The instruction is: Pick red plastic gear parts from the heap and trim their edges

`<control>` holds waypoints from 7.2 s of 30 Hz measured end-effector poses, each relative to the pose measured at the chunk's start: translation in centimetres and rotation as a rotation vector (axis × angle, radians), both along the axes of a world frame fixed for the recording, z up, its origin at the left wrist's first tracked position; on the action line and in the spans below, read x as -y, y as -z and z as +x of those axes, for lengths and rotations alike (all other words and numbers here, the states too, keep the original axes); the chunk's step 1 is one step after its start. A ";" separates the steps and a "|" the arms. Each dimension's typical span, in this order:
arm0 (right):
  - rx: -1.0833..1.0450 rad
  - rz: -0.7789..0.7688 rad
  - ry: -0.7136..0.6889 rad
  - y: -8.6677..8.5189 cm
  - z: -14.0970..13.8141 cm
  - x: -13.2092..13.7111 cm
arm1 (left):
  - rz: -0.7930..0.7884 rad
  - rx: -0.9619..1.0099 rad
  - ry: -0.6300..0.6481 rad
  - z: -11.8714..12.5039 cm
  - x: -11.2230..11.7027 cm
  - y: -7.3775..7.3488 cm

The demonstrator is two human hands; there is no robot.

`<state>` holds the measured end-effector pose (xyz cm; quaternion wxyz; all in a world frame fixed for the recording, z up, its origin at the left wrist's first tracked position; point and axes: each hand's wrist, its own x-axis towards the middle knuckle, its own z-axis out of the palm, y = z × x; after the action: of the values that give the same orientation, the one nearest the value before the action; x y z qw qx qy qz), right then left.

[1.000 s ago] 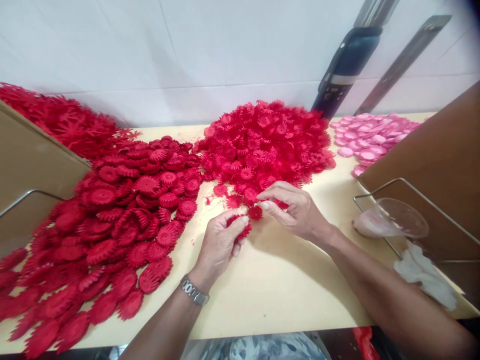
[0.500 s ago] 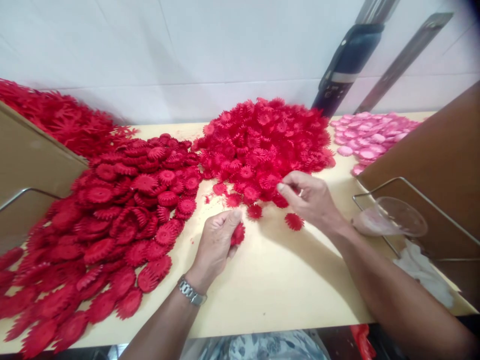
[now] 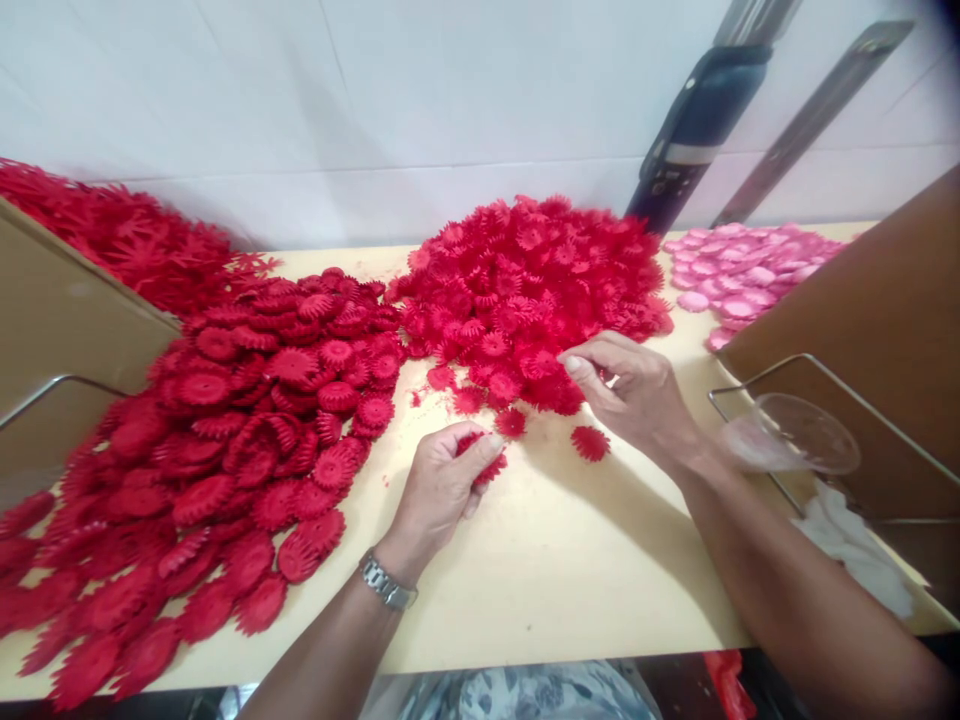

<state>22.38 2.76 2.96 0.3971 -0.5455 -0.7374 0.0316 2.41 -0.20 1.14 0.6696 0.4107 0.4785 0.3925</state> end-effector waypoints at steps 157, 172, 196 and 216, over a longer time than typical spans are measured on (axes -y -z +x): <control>0.214 0.147 0.275 0.2 3.1 -1.6 | -0.040 0.180 0.067 -0.4 -0.5 -0.5; 0.450 -0.331 -0.112 -1.3 1.0 1.8 | -0.130 0.289 0.043 -0.5 -0.3 -0.9; -0.088 -0.331 -0.438 0.2 -6.1 -0.1 | -0.080 0.490 -0.034 -0.6 -0.4 -0.4; 0.378 0.191 -0.163 1.3 -5.5 -1.0 | -0.058 0.294 -0.097 -0.3 -0.4 -0.6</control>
<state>16.88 3.73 1.69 0.2977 -0.4401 -0.8401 -0.1093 2.08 0.19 1.72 0.7242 0.3058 0.4055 0.4664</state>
